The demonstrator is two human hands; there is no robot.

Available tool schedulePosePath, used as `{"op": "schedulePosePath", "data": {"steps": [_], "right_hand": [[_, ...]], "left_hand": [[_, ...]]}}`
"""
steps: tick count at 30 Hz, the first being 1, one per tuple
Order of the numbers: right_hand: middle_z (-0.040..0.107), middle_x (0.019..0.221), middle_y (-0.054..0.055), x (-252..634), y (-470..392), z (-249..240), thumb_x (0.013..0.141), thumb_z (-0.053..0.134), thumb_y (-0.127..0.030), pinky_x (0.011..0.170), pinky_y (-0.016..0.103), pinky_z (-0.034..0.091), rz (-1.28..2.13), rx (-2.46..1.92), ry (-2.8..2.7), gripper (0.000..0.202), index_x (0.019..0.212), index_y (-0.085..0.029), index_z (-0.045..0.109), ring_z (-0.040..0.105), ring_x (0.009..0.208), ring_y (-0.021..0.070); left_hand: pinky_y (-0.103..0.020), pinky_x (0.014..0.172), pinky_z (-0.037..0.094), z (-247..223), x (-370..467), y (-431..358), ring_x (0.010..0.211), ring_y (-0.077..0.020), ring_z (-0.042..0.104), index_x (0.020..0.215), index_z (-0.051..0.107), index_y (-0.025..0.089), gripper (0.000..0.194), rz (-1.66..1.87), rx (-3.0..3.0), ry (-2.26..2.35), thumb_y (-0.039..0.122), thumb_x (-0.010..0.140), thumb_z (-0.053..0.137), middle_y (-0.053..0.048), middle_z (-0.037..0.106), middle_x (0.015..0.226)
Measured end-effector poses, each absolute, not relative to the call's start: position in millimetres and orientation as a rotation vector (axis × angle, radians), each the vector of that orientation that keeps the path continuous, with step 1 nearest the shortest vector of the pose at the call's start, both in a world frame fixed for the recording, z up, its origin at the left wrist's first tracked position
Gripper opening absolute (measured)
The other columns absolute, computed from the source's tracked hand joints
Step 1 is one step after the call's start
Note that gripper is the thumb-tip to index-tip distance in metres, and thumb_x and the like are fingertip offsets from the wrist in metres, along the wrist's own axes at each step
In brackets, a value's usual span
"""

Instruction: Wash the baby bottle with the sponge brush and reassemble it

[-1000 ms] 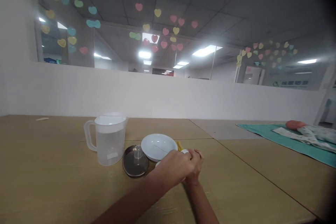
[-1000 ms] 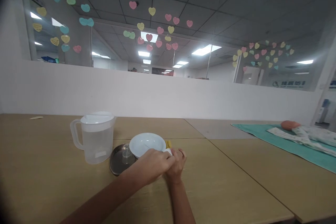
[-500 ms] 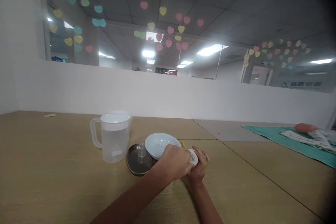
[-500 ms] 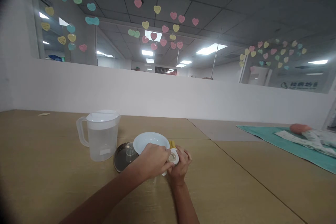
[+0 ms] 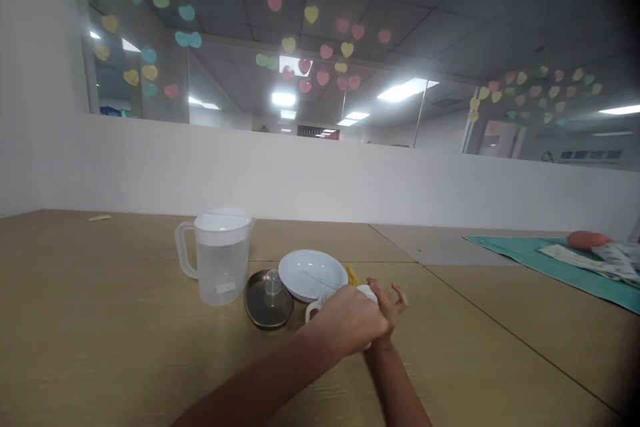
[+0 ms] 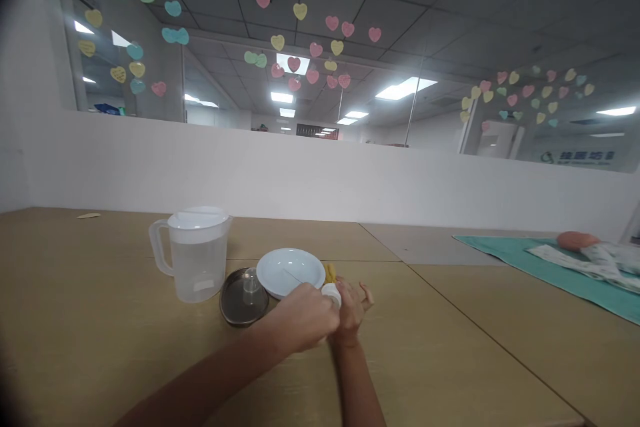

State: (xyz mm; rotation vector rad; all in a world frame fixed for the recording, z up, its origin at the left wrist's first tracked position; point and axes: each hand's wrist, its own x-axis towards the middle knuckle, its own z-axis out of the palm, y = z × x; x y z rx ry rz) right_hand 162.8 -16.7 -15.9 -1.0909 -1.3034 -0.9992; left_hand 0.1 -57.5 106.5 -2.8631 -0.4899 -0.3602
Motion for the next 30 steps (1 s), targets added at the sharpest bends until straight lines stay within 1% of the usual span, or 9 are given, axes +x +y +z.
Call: {"op": "schedulePosePath", "data": {"steps": [2,4,7,9,11,13,19,25,30], "right_hand": [[0.067,0.085,0.007,158.8,-18.1,-11.5,0.087,0.038,-0.032,0.087,0.049,0.037,-1.037,-1.077,-1.266,0.02,0.098,-0.019,0.05,0.064,0.075,0.0201],[0.066,0.085,0.008,156.5,-19.7,-7.0,0.083,0.047,-0.039,0.087,0.048,0.036,-1.005,-1.165,-1.141,0.026,0.097,-0.017,0.051,0.062,0.076,0.0212],[0.066,0.084,0.011,155.8,-21.6,-3.0,0.079,0.054,-0.043,0.088,0.047,0.036,-0.906,-1.259,-0.922,0.031,0.093,-0.016,0.053,0.059,0.078,0.0232],[0.065,0.082,0.01,155.0,-22.1,-2.4,0.08,0.052,-0.044,0.088,0.046,0.035,-0.88,-1.272,-0.937,0.028,0.089,-0.017,0.055,0.058,0.076,0.0229],[0.064,0.079,0.008,152.9,-22.1,-3.0,0.081,0.052,-0.043,0.087,0.044,0.036,-0.899,-1.247,-1.035,0.026,0.086,-0.018,0.055,0.057,0.074,0.0216],[0.063,0.077,0.006,149.9,-21.8,-4.2,0.081,0.052,-0.04,0.086,0.043,0.036,-0.918,-1.202,-1.131,0.023,0.085,-0.018,0.054,0.056,0.072,0.0197],[0.061,0.076,0.003,142.3,-21.9,-7.1,0.079,0.053,-0.031,0.084,0.043,0.037,-0.903,-1.067,-1.337,0.015,0.087,-0.019,0.052,0.055,0.071,0.0173],[0.061,0.076,0.004,138.7,-21.8,-5.9,0.079,0.052,-0.03,0.08,0.044,0.038,-0.904,-1.011,-1.414,0.016,0.091,-0.021,0.051,0.056,0.07,0.018],[0.062,0.074,0.004,135.0,-23.2,-3.7,0.078,0.053,-0.031,0.08,0.042,0.037,-0.922,-1.018,-1.438,0.017,0.09,-0.019,0.051,0.055,0.068,0.0178]], "left_hand": [[-0.032,0.058,0.044,112.8,-5.7,-50.8,0.072,-0.0253,0.064,0.084,0.065,0.01,0.019,-0.355,-2.842,-0.522,0.018,0.082,0.047,-0.014,0.068,0.08],[-0.032,0.06,0.045,120.5,-13.7,-44.4,0.075,-0.0247,0.064,0.083,0.065,0.012,0.029,-0.381,-2.838,-0.591,0.027,0.087,0.041,-0.013,0.068,0.083],[-0.03,0.064,0.045,130.0,-26.9,-35.6,0.076,-0.022,0.064,0.079,0.066,0.015,0.037,-0.438,-2.883,-0.698,0.034,0.089,0.037,-0.01,0.068,0.081],[-0.028,0.064,0.045,131.5,-33.9,-28.5,0.076,-0.021,0.063,0.082,0.068,0.017,0.031,-0.445,-2.94,-0.791,0.033,0.087,0.042,-0.008,0.069,0.08],[-0.027,0.064,0.044,128.2,-38.0,-19.4,0.078,-0.0208,0.063,0.089,0.069,0.02,0.023,-0.418,-3.014,-0.869,0.031,0.082,0.05,-0.007,0.07,0.085],[-0.026,0.066,0.044,122.2,-39.5,-9.4,0.082,-0.0205,0.063,0.096,0.069,0.022,0.023,-0.372,-3.087,-0.912,0.03,0.079,0.055,-0.006,0.07,0.091],[-0.024,0.065,0.043,112.5,-39.6,6.1,0.079,-0.018,0.062,0.094,0.07,0.022,0.025,-0.287,-3.163,-0.974,0.032,0.079,0.053,-0.005,0.07,0.092],[-0.025,0.063,0.042,109.5,-36.0,6.7,0.076,-0.0197,0.062,0.093,0.07,0.022,0.025,-0.318,-3.139,-0.937,0.028,0.079,0.051,-0.006,0.07,0.088],[-0.025,0.062,0.041,105.6,-33.4,8.6,0.076,-0.0191,0.061,0.094,0.07,0.022,0.026,-0.321,-3.134,-0.959,0.029,0.077,0.051,-0.006,0.069,0.087]]}}
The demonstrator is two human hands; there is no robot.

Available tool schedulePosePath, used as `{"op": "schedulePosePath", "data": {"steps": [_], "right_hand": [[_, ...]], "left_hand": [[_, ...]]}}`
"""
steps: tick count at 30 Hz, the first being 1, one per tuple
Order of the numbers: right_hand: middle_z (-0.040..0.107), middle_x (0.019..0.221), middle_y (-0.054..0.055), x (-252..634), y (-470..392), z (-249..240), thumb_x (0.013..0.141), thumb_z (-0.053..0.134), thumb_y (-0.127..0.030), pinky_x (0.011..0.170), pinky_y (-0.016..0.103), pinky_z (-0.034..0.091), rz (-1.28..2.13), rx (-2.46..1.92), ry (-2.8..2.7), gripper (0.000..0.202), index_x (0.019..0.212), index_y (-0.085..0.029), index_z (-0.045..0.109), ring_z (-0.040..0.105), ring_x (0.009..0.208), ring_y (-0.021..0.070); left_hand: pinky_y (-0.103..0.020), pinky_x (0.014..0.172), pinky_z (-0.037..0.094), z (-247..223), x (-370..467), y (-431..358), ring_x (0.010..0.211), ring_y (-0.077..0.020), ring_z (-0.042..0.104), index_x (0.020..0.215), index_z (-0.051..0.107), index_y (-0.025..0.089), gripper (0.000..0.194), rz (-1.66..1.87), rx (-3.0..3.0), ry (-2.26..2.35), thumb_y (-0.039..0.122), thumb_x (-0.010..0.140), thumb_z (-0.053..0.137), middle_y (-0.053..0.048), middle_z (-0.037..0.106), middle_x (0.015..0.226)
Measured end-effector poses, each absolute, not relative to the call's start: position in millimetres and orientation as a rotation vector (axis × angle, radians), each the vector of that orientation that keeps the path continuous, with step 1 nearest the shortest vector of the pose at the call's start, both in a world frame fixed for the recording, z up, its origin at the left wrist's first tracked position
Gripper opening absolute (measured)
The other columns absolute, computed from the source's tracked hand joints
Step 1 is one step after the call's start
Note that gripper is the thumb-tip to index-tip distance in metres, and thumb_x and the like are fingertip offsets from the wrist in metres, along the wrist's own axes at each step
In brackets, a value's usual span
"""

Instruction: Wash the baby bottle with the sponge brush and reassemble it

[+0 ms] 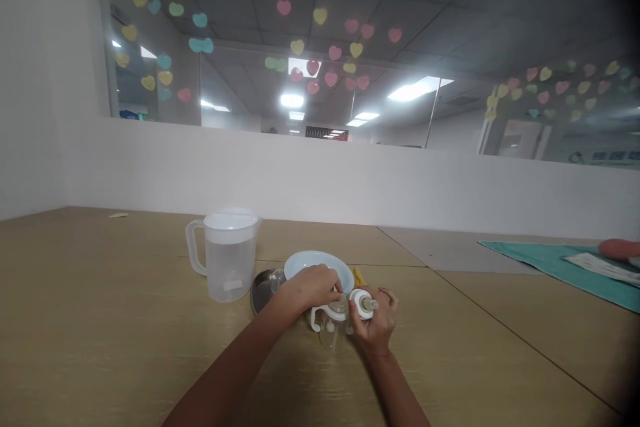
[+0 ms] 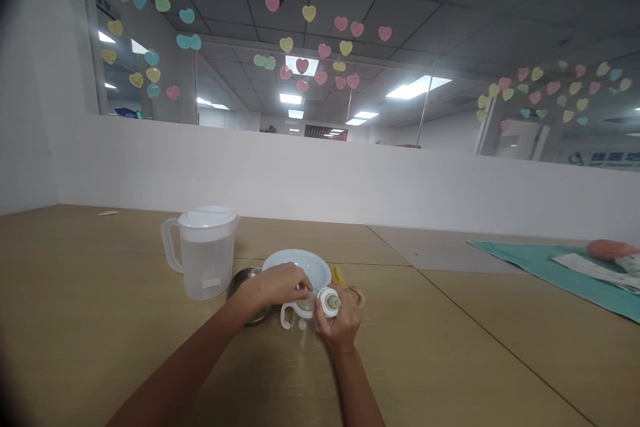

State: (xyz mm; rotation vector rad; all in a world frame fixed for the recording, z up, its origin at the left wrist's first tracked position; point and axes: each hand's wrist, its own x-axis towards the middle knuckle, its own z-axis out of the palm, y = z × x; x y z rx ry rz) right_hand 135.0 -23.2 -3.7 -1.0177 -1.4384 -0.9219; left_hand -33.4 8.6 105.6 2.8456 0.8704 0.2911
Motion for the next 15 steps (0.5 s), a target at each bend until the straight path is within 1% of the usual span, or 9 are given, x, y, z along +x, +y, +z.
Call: {"op": "schedulePosePath", "data": {"steps": [4,8,11,13,15], "right_hand": [[0.062,0.075,0.004,129.3,-25.1,-0.6,0.077,0.055,-0.031,0.08,0.04,0.036,-0.957,-1.005,-1.467,0.02,0.092,-0.019,0.051,0.055,0.067,0.0175],[0.061,0.077,0.005,124.0,-25.7,0.6,0.077,0.055,-0.03,0.08,0.039,0.036,-0.972,-0.982,-1.516,0.021,0.094,-0.018,0.051,0.055,0.07,0.0179],[0.06,0.081,0.006,121.6,-25.5,-0.6,0.078,0.054,-0.03,0.076,0.037,0.036,-0.975,-1.017,-1.521,0.023,0.097,-0.018,0.052,0.054,0.074,0.0188],[0.058,0.083,0.007,120.2,-25.2,-2.2,0.078,0.055,-0.031,0.071,0.035,0.036,-0.975,-1.06,-1.496,0.025,0.099,-0.017,0.054,0.053,0.076,0.0199],[0.056,0.083,0.007,118.5,-24.7,-4.0,0.078,0.055,-0.032,0.069,0.034,0.037,-0.962,-1.099,-1.479,0.029,0.102,-0.017,0.054,0.053,0.076,0.0205]], "left_hand": [[-0.025,0.058,0.04,103.7,-32.7,8.2,0.072,-0.019,0.059,0.092,0.069,0.022,0.026,0.327,2.849,0.862,0.027,0.076,0.049,-0.005,0.069,0.085],[-0.022,0.052,0.034,103.0,-33.7,12.0,0.06,-0.0138,0.054,0.083,0.068,0.021,0.023,0.255,2.837,0.732,0.02,0.073,0.048,-0.002,0.066,0.071],[-0.021,0.051,0.032,102.9,-36.0,17.3,0.054,-0.011,0.048,0.075,0.066,0.02,0.02,0.223,2.836,0.641,0.019,0.073,0.046,0.0,0.062,0.064],[-0.021,0.051,0.032,103.2,-38.2,20.3,0.054,-0.0107,0.047,0.076,0.065,0.019,0.019,0.233,2.821,0.605,0.02,0.072,0.047,0.0,0.061,0.063],[-0.02,0.052,0.034,104.1,-40.3,21.9,0.057,-0.0109,0.05,0.081,0.065,0.02,0.02,0.218,2.792,0.585,0.019,0.07,0.049,0.001,0.063,0.067]]}}
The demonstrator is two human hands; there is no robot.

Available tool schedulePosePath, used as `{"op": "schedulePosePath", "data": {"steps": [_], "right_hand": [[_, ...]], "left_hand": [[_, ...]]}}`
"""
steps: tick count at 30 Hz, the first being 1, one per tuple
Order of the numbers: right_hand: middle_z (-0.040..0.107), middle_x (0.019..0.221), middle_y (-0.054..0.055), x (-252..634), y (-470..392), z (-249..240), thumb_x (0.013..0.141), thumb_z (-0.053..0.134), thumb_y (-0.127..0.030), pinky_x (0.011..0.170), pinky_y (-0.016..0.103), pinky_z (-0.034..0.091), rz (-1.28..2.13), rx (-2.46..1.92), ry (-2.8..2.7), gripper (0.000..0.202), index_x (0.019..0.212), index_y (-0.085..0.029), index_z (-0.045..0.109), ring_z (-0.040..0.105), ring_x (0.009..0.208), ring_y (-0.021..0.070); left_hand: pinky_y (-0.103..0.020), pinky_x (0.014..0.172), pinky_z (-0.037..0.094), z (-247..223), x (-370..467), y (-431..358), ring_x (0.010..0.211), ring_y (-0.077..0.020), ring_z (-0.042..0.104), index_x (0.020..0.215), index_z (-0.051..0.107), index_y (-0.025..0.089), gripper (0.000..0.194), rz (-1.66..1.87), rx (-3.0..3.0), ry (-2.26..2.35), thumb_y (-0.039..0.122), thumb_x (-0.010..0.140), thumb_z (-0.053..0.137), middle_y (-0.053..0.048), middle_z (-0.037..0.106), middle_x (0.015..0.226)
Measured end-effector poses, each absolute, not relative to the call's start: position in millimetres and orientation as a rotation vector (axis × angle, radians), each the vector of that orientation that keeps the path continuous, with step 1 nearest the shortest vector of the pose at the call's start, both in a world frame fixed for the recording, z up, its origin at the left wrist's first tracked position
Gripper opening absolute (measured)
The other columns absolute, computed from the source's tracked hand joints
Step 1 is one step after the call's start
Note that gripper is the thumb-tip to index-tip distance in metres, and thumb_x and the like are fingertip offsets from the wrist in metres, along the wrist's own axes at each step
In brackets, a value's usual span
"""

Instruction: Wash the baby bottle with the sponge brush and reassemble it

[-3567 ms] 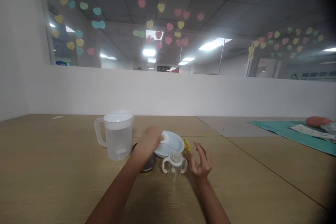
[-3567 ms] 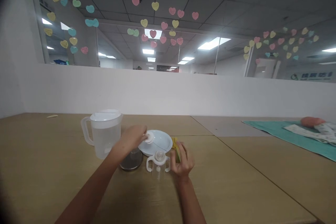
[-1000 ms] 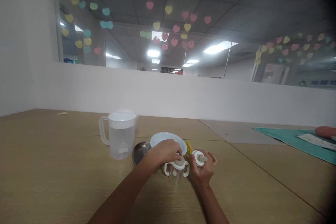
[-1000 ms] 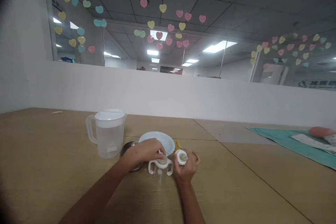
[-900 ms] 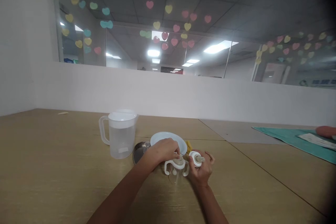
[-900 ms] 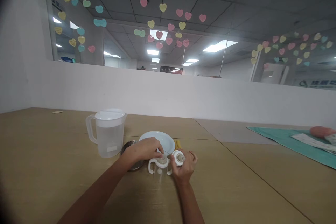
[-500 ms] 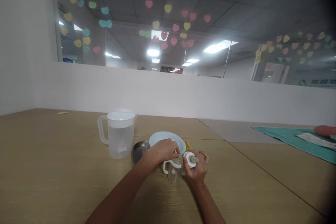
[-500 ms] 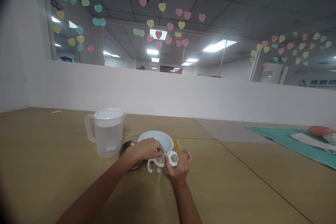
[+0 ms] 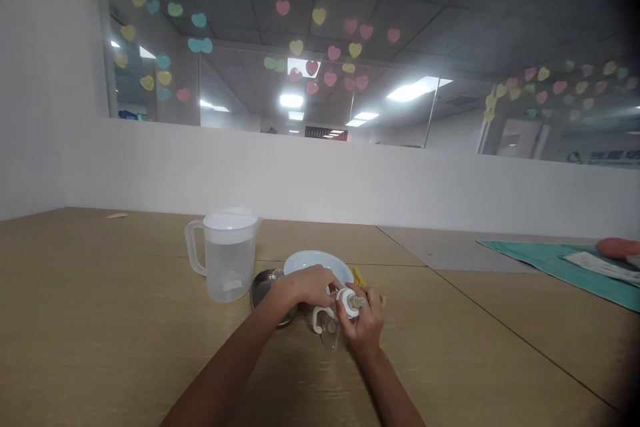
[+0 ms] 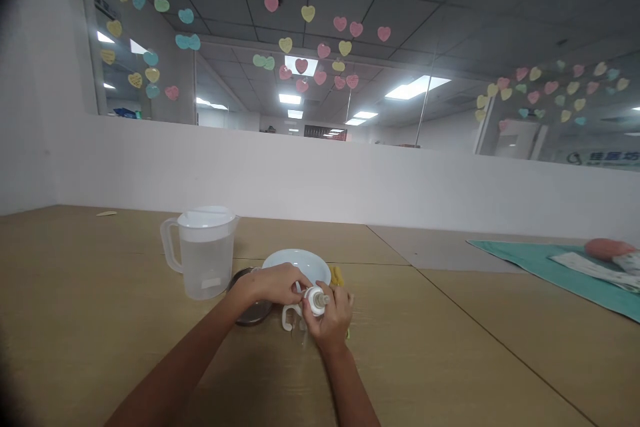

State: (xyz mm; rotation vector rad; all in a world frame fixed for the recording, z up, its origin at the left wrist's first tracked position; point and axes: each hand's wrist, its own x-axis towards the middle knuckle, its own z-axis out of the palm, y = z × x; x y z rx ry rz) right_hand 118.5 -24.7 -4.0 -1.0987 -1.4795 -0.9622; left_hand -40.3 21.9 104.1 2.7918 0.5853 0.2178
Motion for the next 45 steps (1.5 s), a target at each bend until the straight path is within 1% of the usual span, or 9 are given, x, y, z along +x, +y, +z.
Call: {"op": "schedulePosePath", "data": {"steps": [4,7,12,16,22,27,33,41,45], "right_hand": [[0.055,0.085,0.008,113.6,-23.1,-6.9,0.076,0.057,-0.034,0.068,0.035,0.042,-0.867,-1.106,-1.463,0.044,0.116,-0.016,0.048,0.052,0.077,0.021],[0.056,0.089,0.009,110.6,-22.1,-7.5,0.073,0.061,-0.035,0.068,0.036,0.046,-0.806,-1.038,-1.421,0.05,0.116,-0.015,0.045,0.054,0.079,0.0211],[0.058,0.088,0.007,111.0,-22.2,-6.3,0.075,0.06,-0.028,0.07,0.036,0.048,-0.73,-0.983,-1.489,0.031,0.103,-0.019,0.049,0.057,0.082,0.0204],[0.059,0.091,0.008,112.4,-21.5,-7.0,0.077,0.055,-0.025,0.073,0.039,0.048,-0.686,-0.998,-1.51,0.026,0.102,-0.019,0.05,0.056,0.086,0.0219],[0.058,0.092,0.008,108.6,-21.0,-8.1,0.082,0.045,-0.028,0.072,0.038,0.046,-0.554,-1.047,-1.521,0.025,0.104,-0.019,0.051,0.055,0.085,0.022],[0.057,0.088,0.007,106.8,-20.5,-6.9,0.083,0.039,-0.031,0.069,0.037,0.044,-0.502,-1.07,-1.526,0.025,0.102,-0.018,0.052,0.054,0.082,0.0216],[0.056,0.083,0.005,108.6,-15.7,-8.5,0.084,0.036,-0.031,0.066,0.036,0.043,-0.486,-1.092,-1.542,0.023,0.094,-0.018,0.052,0.052,0.077,0.0208],[0.06,0.098,0.011,106.5,-19.2,-17.3,0.083,0.046,-0.031,0.077,0.041,0.046,-0.525,-1.1,-1.546,0.04,0.12,-0.016,0.045,0.057,0.09,0.0245],[0.06,0.104,0.014,102.7,-19.8,-19.5,0.08,0.051,-0.034,0.078,0.042,0.048,-0.507,-1.13,-1.558,0.052,0.127,-0.014,0.04,0.058,0.096,0.0266]], "left_hand": [[-0.02,0.057,0.038,106.7,-41.2,21.9,0.066,-0.013,0.056,0.087,0.064,0.02,0.026,0.187,2.788,0.576,0.019,0.063,0.056,0.0,0.065,0.077],[-0.02,0.056,0.038,106.9,-39.6,22.1,0.069,-0.0142,0.057,0.089,0.061,0.018,0.028,0.205,2.811,0.583,0.02,0.061,0.059,-0.001,0.065,0.08],[-0.02,0.056,0.039,101.2,-36.7,28.3,0.072,-0.0146,0.057,0.094,0.056,0.018,0.035,0.194,2.798,0.628,0.026,0.06,0.061,-0.001,0.064,0.085],[-0.022,0.058,0.039,98.0,-34.3,28.9,0.075,-0.0173,0.058,0.094,0.053,0.019,0.036,0.191,2.819,0.654,0.03,0.061,0.061,-0.002,0.064,0.085],[-0.028,0.063,0.043,99.4,-31.7,16.3,0.086,-0.0246,0.059,0.117,0.039,0.016,0.059,0.276,2.864,0.744,0.031,0.063,0.059,-0.011,0.061,0.102],[-0.03,0.069,0.044,98.0,-30.4,14.0,0.095,-0.0276,0.057,0.112,0.042,0.017,0.05,0.282,2.916,0.724,0.031,0.066,0.057,-0.012,0.06,0.106],[-0.03,0.075,0.045,100.0,-30.3,13.7,0.099,-0.0256,0.056,0.107,0.046,0.02,0.042,0.301,2.904,0.664,0.028,0.068,0.057,-0.01,0.059,0.109],[-0.031,0.08,0.044,105.9,-39.6,11.9,0.101,-0.0255,0.055,0.116,0.045,0.019,0.051,0.213,2.862,0.718,0.027,0.068,0.06,-0.01,0.06,0.112],[-0.027,0.072,0.042,115.5,-48.2,4.0,0.094,-0.023,0.058,0.107,0.051,0.02,0.033,0.254,2.85,0.72,0.022,0.074,0.054,-0.009,0.063,0.106]]}}
